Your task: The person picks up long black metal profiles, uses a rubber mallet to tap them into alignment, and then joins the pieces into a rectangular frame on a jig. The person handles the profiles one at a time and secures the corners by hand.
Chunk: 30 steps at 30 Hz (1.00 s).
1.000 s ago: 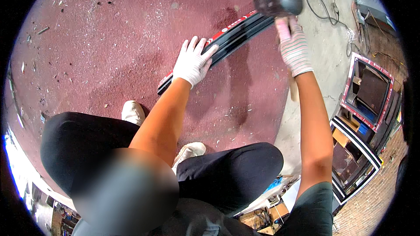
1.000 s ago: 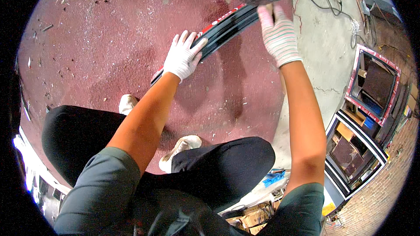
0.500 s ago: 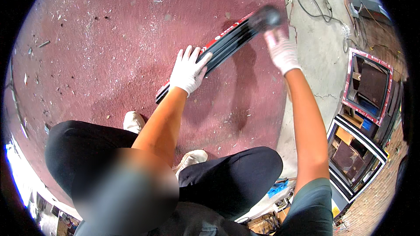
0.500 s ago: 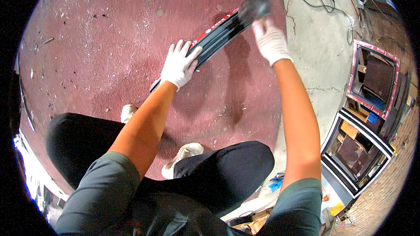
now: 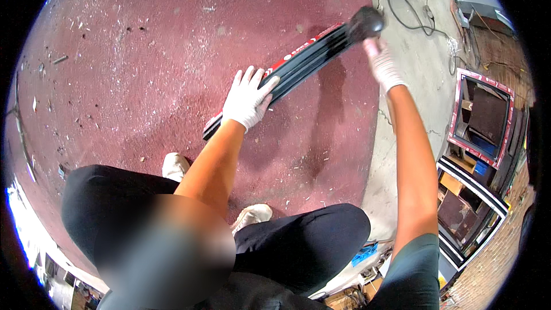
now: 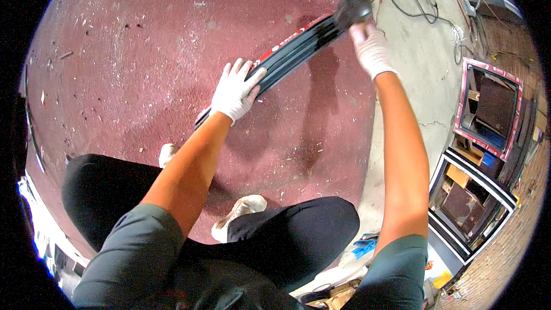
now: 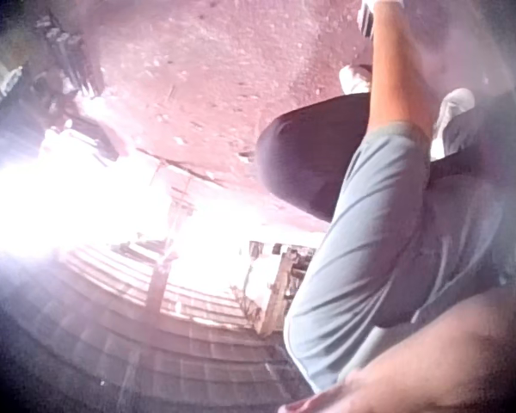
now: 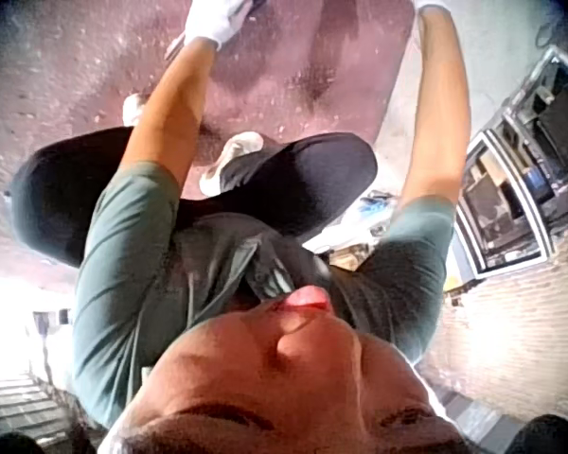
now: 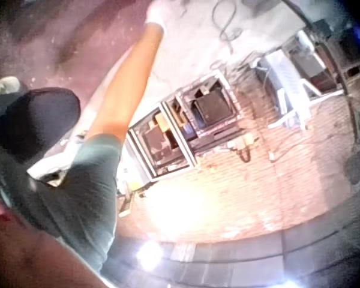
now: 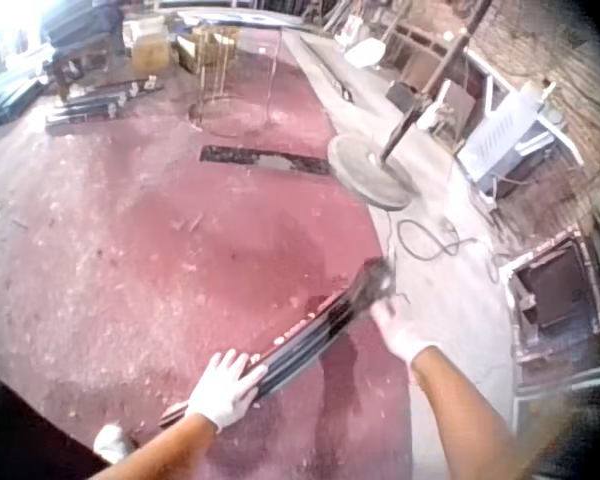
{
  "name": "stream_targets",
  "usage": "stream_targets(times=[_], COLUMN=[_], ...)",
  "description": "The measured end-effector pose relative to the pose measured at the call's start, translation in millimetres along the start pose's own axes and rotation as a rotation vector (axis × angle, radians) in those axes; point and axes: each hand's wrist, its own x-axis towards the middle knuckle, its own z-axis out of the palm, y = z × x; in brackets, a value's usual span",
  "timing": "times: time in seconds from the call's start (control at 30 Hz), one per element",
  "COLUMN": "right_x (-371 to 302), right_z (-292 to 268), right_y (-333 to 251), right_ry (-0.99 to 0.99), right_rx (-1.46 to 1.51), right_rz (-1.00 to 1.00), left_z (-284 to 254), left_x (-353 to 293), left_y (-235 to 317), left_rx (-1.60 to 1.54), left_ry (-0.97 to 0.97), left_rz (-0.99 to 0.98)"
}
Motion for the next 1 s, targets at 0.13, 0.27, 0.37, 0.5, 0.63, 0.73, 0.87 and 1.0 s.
stream_targets(times=[0.13, 0.27, 0.37, 0.5, 0.63, 0.73, 0.87, 1.0], right_x=[9, 14, 24, 17, 15, -15, -94, -187], right_z=[-36, 11, 10, -18, 28, -11, -45, -62], right_y=[-65, 9, 11, -58, 35, -37, -87, -102], right_ry=[0.103, -0.097, 0.100, 0.056, -0.117, -0.090, -0.083, -0.135], right_rx=[0.288, -0.179, 0.047, 0.163, -0.245, 0.194, 0.748, 1.166], right_rz=[0.008, 0.015, -0.075, -0.019, 0.048, 0.149, 0.379, 0.563], left_z=[-8, -8, -5, -11, -5, -11, -13, -13], left_x=[-8, -2, 1, -7, 5, -3, -4, -3], left_y=[-15, -1, -4, -20, -5, -18, -22, -16], left_rx=[0.051, 0.057, 0.050, 0.035, 0.003, 0.029, 0.033, 0.001], left_ry=[-0.015, -0.079, -0.054, -0.010, -0.050, -0.016, -0.024, -0.010], left_rz=[-0.053, 0.033, 0.032, -0.035, 0.063, 0.010, 0.028, 0.046])
